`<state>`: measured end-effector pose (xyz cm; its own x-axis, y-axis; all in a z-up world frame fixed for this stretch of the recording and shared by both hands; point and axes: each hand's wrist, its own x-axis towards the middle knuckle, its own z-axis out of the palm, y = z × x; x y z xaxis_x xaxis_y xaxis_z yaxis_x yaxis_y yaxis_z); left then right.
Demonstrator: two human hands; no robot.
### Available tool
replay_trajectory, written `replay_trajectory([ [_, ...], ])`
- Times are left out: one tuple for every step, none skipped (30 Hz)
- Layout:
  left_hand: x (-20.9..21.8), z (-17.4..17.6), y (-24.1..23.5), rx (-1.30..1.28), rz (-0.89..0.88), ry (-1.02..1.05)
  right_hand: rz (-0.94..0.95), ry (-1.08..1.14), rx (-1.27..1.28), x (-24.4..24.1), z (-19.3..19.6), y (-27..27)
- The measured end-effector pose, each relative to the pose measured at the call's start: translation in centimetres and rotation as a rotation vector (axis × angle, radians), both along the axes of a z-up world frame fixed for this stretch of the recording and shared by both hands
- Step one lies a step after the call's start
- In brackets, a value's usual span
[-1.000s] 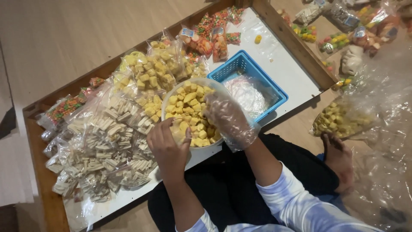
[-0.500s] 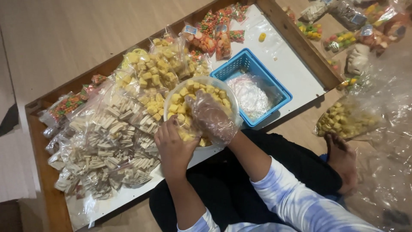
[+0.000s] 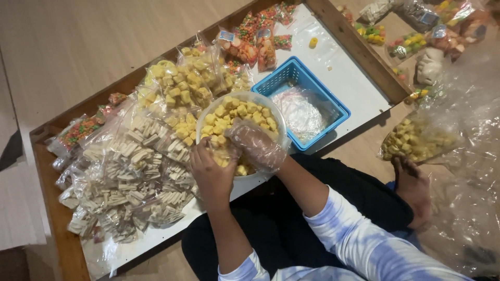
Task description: The person scoops yellow snack pieces from a white bowl into clear plastic bags using gloved hands. The person repeatedly fills bags and places them into a blue basket. The person handles snack pieces and plastic bags throughout the clip.
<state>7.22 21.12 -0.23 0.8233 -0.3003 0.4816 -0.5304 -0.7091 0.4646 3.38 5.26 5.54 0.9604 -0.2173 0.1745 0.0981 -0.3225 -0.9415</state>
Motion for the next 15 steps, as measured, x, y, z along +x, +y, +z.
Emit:
replay_trajectory([
  [-0.1, 0.4, -0.1, 0.000, -0.003, -0.001, -0.003, -0.001, 0.000, -0.2, 0.0, -0.3],
  [-0.3, 0.8, -0.1, -0.032, -0.004, 0.016, 0.007, 0.010, 0.015, -0.5, -0.1, -0.5],
  [-0.5, 1.2, -0.1, -0.064, -0.005, 0.034, 0.018, 0.021, 0.030, -0.7, -0.2, -0.8],
  [-0.3, 0.4, 0.0, -0.065, -0.003, 0.033, 0.019, 0.020, 0.029, -0.5, -0.1, -1.0],
  [-0.1, -0.4, 0.2, -0.070, 0.012, 0.023, 0.032, 0.031, 0.043, -0.2, -0.1, -1.2],
  [0.1, -1.1, 0.3, -0.078, 0.028, 0.012, 0.044, 0.041, 0.055, 0.0, 0.0, -1.5],
  [0.2, -1.3, 0.3, -0.081, 0.031, 0.011, 0.047, 0.040, 0.052, 0.5, -0.4, -1.9],
  [0.2, -1.5, 0.4, -0.073, 0.044, 0.017, -0.012, 0.075, 0.168, 0.9, -0.9, -2.4],
  [0.3, -1.7, 0.4, -0.065, 0.058, 0.024, -0.071, 0.109, 0.284, 1.4, -1.4, -2.8],
  [0.2, -1.2, 0.3, -0.067, 0.059, 0.026, -0.070, 0.112, 0.282, 1.1, -0.5, -2.4],
  [0.1, -0.8, 0.2, -0.084, 0.053, 0.046, -0.065, 0.134, 0.314, 0.9, 0.3, -2.0],
  [0.0, -0.4, 0.2, -0.097, 0.046, 0.067, -0.062, 0.158, 0.349, 0.7, 1.1, -1.6],
  [0.0, -0.5, 0.2, -0.095, 0.046, 0.070, -0.063, 0.161, 0.350, 0.2, 1.7, -1.3],
  [-0.1, -0.5, 0.1, -0.087, 0.045, 0.069, -0.008, 0.138, 0.363, -0.3, 2.3, -1.1],
  [-0.1, -0.5, 0.0, -0.078, 0.045, 0.067, 0.046, 0.115, 0.377, -0.7, 3.0, -0.9],
])
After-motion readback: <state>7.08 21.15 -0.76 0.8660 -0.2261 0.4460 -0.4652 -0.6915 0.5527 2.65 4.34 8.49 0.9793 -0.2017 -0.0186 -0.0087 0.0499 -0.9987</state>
